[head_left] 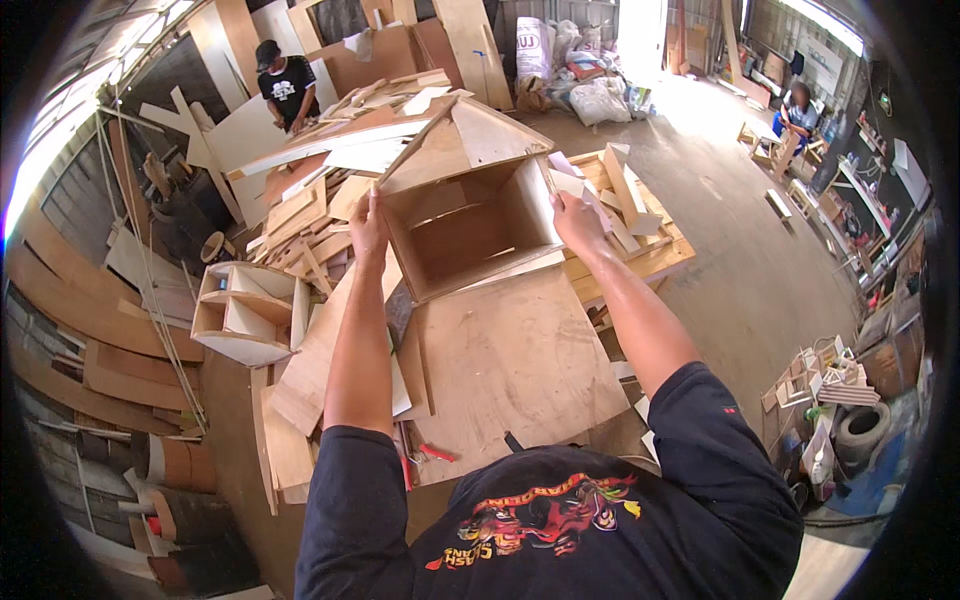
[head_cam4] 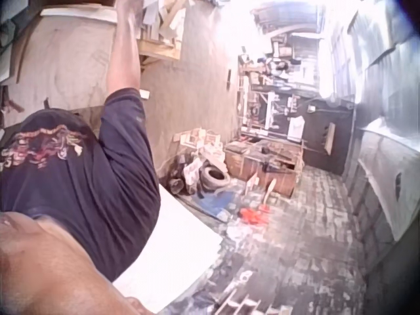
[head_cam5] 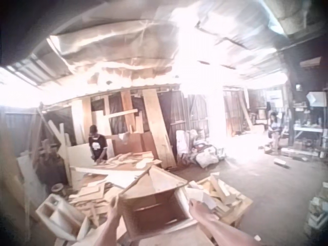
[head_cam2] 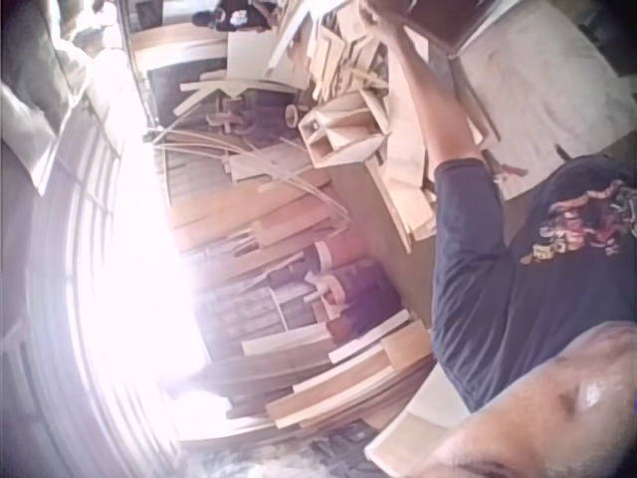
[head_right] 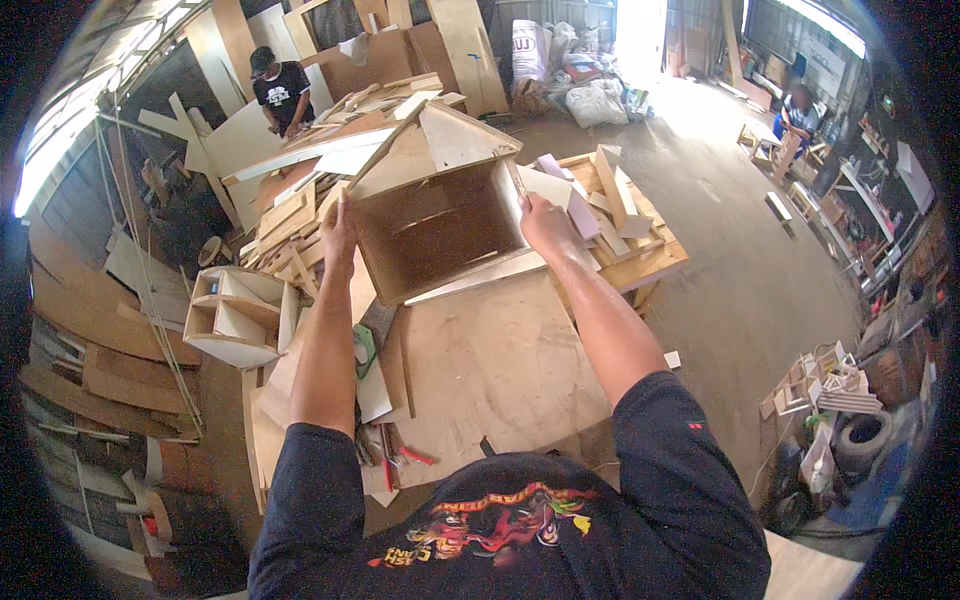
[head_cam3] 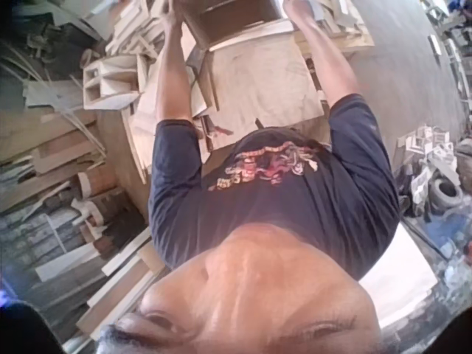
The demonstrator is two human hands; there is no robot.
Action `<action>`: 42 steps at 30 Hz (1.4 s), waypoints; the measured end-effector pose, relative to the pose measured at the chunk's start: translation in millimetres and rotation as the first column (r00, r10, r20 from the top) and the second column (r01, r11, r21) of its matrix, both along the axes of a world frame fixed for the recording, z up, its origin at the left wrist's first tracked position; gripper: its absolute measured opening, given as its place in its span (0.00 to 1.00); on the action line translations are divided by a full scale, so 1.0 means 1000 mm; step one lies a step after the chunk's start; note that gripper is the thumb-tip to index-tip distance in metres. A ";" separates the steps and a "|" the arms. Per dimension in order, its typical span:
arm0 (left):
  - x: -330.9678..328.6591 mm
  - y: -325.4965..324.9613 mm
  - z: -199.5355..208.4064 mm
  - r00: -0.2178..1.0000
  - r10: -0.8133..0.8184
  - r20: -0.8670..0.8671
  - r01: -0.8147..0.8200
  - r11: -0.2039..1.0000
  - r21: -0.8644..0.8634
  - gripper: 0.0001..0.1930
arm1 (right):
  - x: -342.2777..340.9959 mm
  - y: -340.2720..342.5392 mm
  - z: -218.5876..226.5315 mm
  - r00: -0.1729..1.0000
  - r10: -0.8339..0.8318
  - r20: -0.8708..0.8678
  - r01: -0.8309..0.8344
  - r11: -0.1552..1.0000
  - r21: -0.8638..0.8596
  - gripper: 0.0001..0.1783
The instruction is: The person assembles a wooden box by marking edges with a tool and hammering nails into the joints to secure the wooden boards together.
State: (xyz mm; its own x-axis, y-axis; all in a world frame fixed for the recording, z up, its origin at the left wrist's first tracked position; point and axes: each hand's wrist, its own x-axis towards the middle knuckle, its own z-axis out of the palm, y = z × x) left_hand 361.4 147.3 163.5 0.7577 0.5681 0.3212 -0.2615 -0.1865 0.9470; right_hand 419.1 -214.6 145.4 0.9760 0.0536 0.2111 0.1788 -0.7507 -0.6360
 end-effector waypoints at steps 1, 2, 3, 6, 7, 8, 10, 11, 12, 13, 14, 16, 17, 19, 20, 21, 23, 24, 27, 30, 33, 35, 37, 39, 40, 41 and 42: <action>0.000 -0.001 0.002 1.000 0.019 -0.008 -0.019 1.000 0.008 0.24 | 0.001 0.001 0.000 1.000 -0.016 0.024 0.016 1.000 -0.003 0.22; 0.001 -0.003 0.004 1.000 0.008 -0.011 -0.008 1.000 0.008 0.24 | 0.001 0.000 0.000 0.999 -0.026 0.022 0.027 1.000 -0.003 0.22; 0.001 -0.005 0.005 0.999 0.032 -0.002 -0.032 0.999 0.026 0.24 | 0.001 0.001 0.001 0.999 -0.017 0.031 0.017 1.000 0.002 0.22; 0.002 -0.009 0.006 0.999 0.038 0.014 -0.038 0.999 0.017 0.24 | 0.001 0.004 0.003 0.999 -0.015 0.037 0.015 1.000 0.003 0.22; 0.003 -0.010 0.008 0.999 0.025 0.037 -0.025 1.000 -0.013 0.24 | 0.001 0.004 0.004 0.999 -0.016 0.036 0.016 1.000 0.000 0.22; 0.003 -0.011 0.010 0.998 0.014 0.060 -0.012 0.999 -0.044 0.24 | 0.001 0.005 0.005 0.999 -0.016 0.033 0.016 1.000 0.000 0.22; 0.010 0.007 0.006 0.999 -0.046 -0.026 0.045 0.998 -0.044 0.27 | 0.001 0.007 0.007 0.999 -0.021 0.034 0.021 1.000 -0.003 0.22; 0.011 0.015 0.004 0.995 -0.069 -0.066 0.066 0.997 -0.043 0.29 | 0.000 0.010 0.008 0.999 -0.013 0.034 0.013 1.000 0.000 0.22; 0.010 0.016 0.005 0.990 -0.097 -0.106 0.092 0.995 -0.045 0.30 | 0.001 0.010 0.009 0.999 -0.025 0.039 0.024 1.000 0.006 0.23; 0.010 0.015 0.004 0.988 -0.099 -0.119 0.081 0.986 -0.149 0.35 | 0.002 0.011 0.009 0.998 -0.035 0.044 0.034 0.999 0.012 0.23; 0.010 0.014 0.003 0.986 -0.102 -0.132 0.066 0.966 -0.251 0.40 | 0.005 0.010 0.007 0.999 -0.029 0.046 0.029 1.000 0.011 0.23; 0.009 0.018 0.002 0.983 -0.132 -0.128 0.102 0.970 -0.220 0.43 | 0.012 0.010 0.008 0.998 -0.046 0.044 0.046 0.999 0.010 0.23; 0.008 0.021 0.001 0.977 -0.170 -0.129 0.144 0.971 -0.192 0.46 | 0.014 0.010 0.007 0.997 -0.053 0.060 0.053 0.999 0.011 0.23; 0.005 0.023 0.000 0.960 -0.234 -0.152 0.206 0.962 -0.178 0.51 | 0.015 0.010 0.006 0.997 -0.047 0.058 0.046 0.999 0.007 0.23; 0.005 0.024 0.000 0.962 -0.228 -0.153 0.200 0.964 -0.178 0.51 | 0.015 0.010 0.006 0.997 -0.048 0.057 0.048 0.999 0.004 0.23; 0.004 0.024 0.001 0.962 -0.219 -0.164 0.192 0.967 -0.165 0.51 | 0.016 0.011 0.006 0.997 -0.051 0.055 0.052 0.999 -0.009 0.23; 0.006 0.029 0.000 0.969 -0.166 -0.182 0.141 0.980 -0.143 0.51 | 0.017 0.012 0.006 0.999 -0.028 0.030 0.028 0.999 -0.023 0.24; 0.005 0.028 0.002 0.969 -0.165 -0.182 0.140 0.979 -0.146 0.51 | 0.018 0.011 0.006 1.000 -0.014 0.005 0.015 0.999 -0.038 0.25; 0.002 0.020 0.011 0.970 -0.113 -0.215 0.113 0.994 -0.011 0.48 | 0.019 0.010 0.004 1.000 -0.022 0.014 0.022 0.998 -0.053 0.25; 0.002 0.013 0.021 0.976 -0.091 -0.200 0.100 0.994 0.039 0.40 | 0.020 0.008 0.002 0.999 -0.018 0.030 0.018 1.000 -0.021 0.25; 0.016 0.029 0.013 0.987 -0.119 -0.104 0.114 0.992 -0.058 0.37 | 0.019 0.015 0.005 0.999 -0.025 0.026 0.025 1.000 -0.010 0.25; 0.021 0.022 0.013 0.985 -0.097 -0.142 0.086 0.993 -0.081 0.38 | 0.023 0.014 0.003 0.998 -0.056 0.012 0.056 0.998 -0.022 0.24; 0.028 0.038 0.009 0.989 -0.118 -0.087 0.121 0.992 0.021 0.37 | 0.023 0.020 0.004 0.998 -0.058 0.006 0.058 0.998 -0.027 0.24; 0.030 0.040 0.010 0.989 -0.081 -0.121 0.087 0.995 0.041 0.36 | 0.024 0.023 0.005 0.998 -0.062 0.019 0.062 0.998 -0.016 0.24; 0.028 0.037 0.014 0.987 -0.043 -0.152 0.052 0.997 0.059 0.36 | 0.025 0.022 0.004 0.997 -0.065 0.034 0.065 0.998 -0.008 0.25; 0.036 0.039 0.009 0.992 -0.039 -0.124 0.048 0.997 0.064 0.35 | 0.026 0.020 0.004 0.997 -0.068 0.032 0.068 0.998 -0.007 0.25; 0.037 0.040 0.011 0.992 -0.038 -0.124 0.047 0.997 0.067 0.35 | 0.028 0.021 0.005 0.998 -0.053 0.037 0.054 0.999 -0.009 0.25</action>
